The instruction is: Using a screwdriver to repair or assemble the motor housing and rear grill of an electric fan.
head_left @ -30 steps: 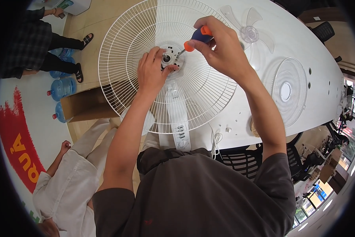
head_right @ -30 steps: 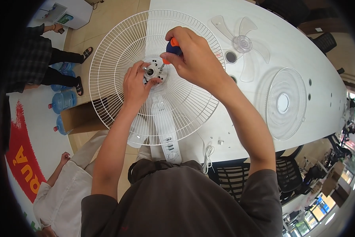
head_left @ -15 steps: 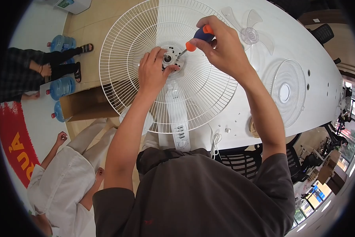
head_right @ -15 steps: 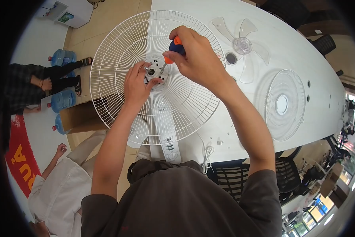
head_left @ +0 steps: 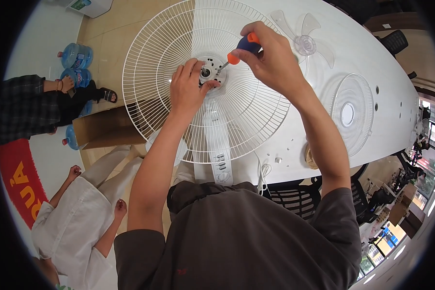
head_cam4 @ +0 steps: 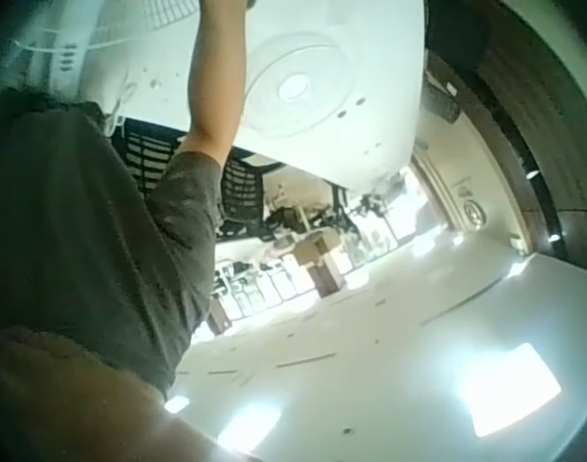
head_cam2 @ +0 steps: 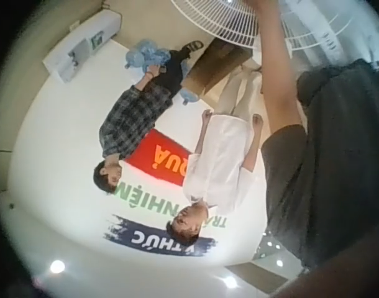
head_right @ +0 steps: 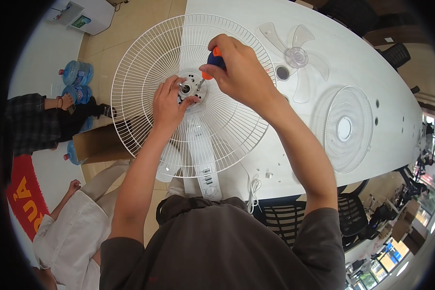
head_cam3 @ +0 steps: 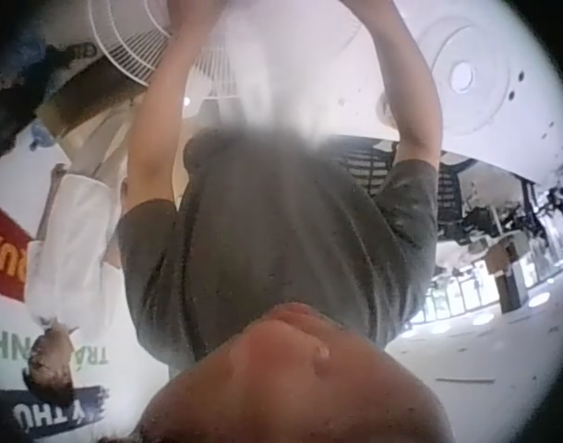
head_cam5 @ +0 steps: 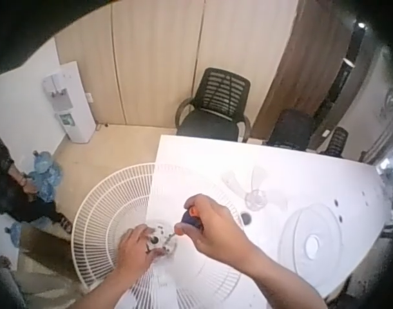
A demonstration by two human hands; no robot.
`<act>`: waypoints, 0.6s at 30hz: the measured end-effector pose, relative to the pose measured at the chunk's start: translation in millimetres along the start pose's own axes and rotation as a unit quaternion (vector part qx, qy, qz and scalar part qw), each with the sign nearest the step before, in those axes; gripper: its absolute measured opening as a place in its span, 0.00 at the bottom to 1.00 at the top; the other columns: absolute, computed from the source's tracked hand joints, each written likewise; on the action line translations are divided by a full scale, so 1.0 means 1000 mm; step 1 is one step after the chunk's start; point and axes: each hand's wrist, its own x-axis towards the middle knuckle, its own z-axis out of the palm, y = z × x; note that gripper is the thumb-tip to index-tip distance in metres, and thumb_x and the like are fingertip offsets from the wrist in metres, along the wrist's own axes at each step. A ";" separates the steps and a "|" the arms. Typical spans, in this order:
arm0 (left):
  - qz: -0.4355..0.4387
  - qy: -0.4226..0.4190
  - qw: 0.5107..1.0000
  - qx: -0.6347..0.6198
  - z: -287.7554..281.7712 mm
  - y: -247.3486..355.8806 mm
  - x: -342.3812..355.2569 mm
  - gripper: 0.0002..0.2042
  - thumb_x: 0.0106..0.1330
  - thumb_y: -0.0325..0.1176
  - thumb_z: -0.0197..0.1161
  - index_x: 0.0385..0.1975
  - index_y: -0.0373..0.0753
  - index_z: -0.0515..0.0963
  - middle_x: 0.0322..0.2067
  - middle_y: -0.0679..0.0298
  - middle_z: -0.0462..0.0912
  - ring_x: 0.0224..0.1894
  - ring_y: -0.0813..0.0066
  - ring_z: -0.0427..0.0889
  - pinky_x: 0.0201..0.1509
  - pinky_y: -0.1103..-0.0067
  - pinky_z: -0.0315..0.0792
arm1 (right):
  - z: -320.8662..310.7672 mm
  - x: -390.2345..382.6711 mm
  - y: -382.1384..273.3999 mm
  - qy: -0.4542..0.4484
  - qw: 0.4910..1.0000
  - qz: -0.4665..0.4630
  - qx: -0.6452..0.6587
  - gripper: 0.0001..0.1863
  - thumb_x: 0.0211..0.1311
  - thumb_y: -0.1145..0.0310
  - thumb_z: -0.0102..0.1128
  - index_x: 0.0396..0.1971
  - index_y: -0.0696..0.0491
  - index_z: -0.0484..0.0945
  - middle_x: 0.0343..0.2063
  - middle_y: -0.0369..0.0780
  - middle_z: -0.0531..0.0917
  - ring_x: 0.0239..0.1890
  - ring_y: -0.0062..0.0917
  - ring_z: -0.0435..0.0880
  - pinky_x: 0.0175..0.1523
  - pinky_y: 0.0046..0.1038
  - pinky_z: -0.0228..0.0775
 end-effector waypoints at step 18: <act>0.035 0.044 0.998 -0.011 0.004 -0.005 -0.001 0.31 0.52 0.51 0.76 0.49 0.35 0.78 0.49 0.57 0.80 0.45 0.53 0.81 0.50 0.62 0.74 | 0.005 0.023 -0.030 -0.089 0.973 -0.017 -0.210 0.28 0.55 0.47 0.75 0.30 0.56 0.70 0.26 0.45 0.82 0.28 0.43 0.84 0.32 0.37 0.75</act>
